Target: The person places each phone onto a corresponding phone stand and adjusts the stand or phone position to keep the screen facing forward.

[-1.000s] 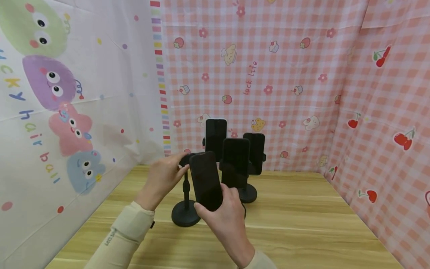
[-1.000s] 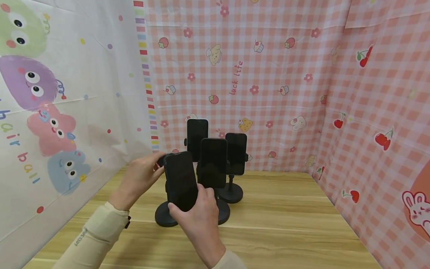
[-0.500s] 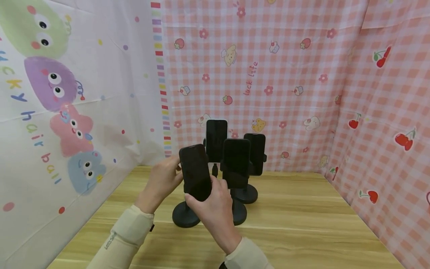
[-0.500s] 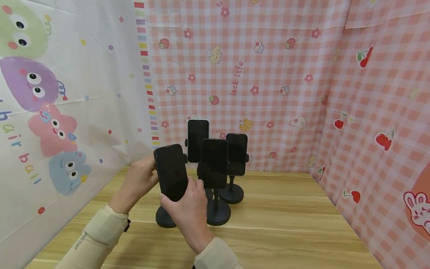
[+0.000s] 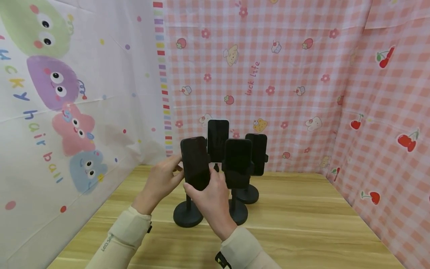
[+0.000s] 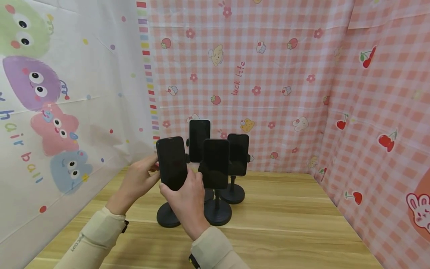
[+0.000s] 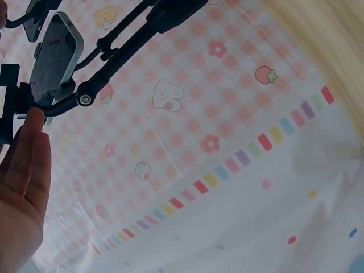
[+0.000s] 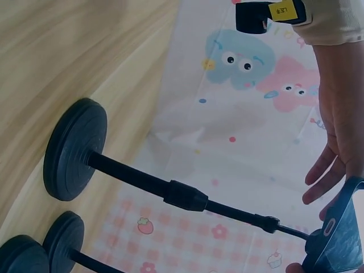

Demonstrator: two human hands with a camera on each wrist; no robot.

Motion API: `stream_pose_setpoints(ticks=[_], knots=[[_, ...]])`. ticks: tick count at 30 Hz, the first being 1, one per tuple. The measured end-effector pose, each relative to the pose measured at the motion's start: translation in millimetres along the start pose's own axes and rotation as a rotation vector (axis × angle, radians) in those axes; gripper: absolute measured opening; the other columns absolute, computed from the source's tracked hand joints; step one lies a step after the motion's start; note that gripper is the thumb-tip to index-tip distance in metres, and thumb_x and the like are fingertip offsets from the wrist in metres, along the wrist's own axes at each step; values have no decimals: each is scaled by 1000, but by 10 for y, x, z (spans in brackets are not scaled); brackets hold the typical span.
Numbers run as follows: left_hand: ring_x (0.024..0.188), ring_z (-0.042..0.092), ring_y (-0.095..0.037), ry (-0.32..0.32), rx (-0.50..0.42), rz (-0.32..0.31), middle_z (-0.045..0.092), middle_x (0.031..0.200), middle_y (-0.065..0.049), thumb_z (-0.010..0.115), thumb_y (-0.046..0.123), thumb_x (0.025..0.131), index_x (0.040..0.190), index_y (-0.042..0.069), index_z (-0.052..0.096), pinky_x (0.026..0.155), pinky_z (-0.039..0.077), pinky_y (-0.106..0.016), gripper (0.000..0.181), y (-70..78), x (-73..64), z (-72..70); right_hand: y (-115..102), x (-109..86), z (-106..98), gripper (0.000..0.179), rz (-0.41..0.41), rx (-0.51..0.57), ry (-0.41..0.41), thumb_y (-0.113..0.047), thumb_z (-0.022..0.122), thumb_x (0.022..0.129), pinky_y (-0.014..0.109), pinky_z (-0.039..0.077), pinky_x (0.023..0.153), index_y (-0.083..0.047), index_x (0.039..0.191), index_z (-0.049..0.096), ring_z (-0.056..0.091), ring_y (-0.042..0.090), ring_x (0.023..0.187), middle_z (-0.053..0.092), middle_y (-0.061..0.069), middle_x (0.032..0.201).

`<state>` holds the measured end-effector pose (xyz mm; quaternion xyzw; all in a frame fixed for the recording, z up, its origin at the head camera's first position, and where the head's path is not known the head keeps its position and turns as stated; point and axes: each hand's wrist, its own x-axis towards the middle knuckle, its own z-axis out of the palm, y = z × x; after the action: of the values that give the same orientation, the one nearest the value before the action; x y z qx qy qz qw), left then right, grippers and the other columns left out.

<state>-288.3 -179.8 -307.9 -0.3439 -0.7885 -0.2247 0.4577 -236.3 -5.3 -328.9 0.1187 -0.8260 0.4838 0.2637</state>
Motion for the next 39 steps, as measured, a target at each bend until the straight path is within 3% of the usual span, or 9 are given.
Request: stream_pose_setpoints(ticks=[4, 10, 15, 22, 30, 36, 39], knots=[[71, 69, -19, -5, -56, -7, 70, 97, -9, 66, -7, 83, 115, 5, 68, 64, 57, -35, 34, -2, 0, -7, 3, 39, 40, 80, 3, 13, 0, -47, 80, 80, 37, 54, 73, -6, 142, 50, 56, 21, 93, 55, 10, 118], [74, 71, -18, -69, -177, -65, 70, 102, -8, 66, -4, 89, 119, 6, 68, 65, 58, -32, 32, -17, 1, -39, 9, 75, 74, 78, 8, 12, 21, -47, 80, 79, 36, 54, 69, -5, 138, 52, 56, 21, 89, 54, 10, 115], [75, 71, -18, -119, -223, -100, 70, 105, -10, 64, -3, 91, 118, 5, 68, 65, 57, -33, 28, -37, 15, -66, 16, 97, 110, 74, 14, 35, 27, -47, 80, 79, 37, 51, 69, -7, 136, 54, 54, 20, 90, 55, 7, 111], [80, 70, -20, -194, -260, -137, 68, 104, -10, 60, -2, 94, 119, 4, 66, 67, 57, -35, 26, -50, 29, -102, 21, 122, 176, 78, 43, 51, 58, -47, 80, 79, 41, 52, 74, -3, 138, 52, 56, 23, 93, 55, 11, 117], [85, 68, -23, -257, -257, -255, 68, 103, -9, 57, 14, 101, 113, 4, 65, 74, 56, -42, 18, -13, 65, -137, 34, 132, 239, 85, 52, 44, 106, -44, 83, 78, 51, 49, 87, 1, 142, 49, 55, 30, 107, 54, 16, 127], [77, 68, -22, -246, -232, -289, 65, 83, -5, 68, 19, 96, 91, 7, 61, 67, 56, -39, 15, -2, 90, -147, 54, 142, 280, 81, 29, 46, 118, -43, 82, 79, 51, 47, 85, -2, 141, 50, 55, 28, 103, 54, 14, 124], [76, 66, -21, -224, -221, -320, 64, 81, -3, 71, 20, 94, 89, 8, 62, 66, 54, -38, 16, 7, 98, -140, 61, 148, 290, 81, 28, 49, 123, -43, 82, 79, 52, 47, 88, -2, 141, 50, 54, 29, 107, 53, 15, 127]])
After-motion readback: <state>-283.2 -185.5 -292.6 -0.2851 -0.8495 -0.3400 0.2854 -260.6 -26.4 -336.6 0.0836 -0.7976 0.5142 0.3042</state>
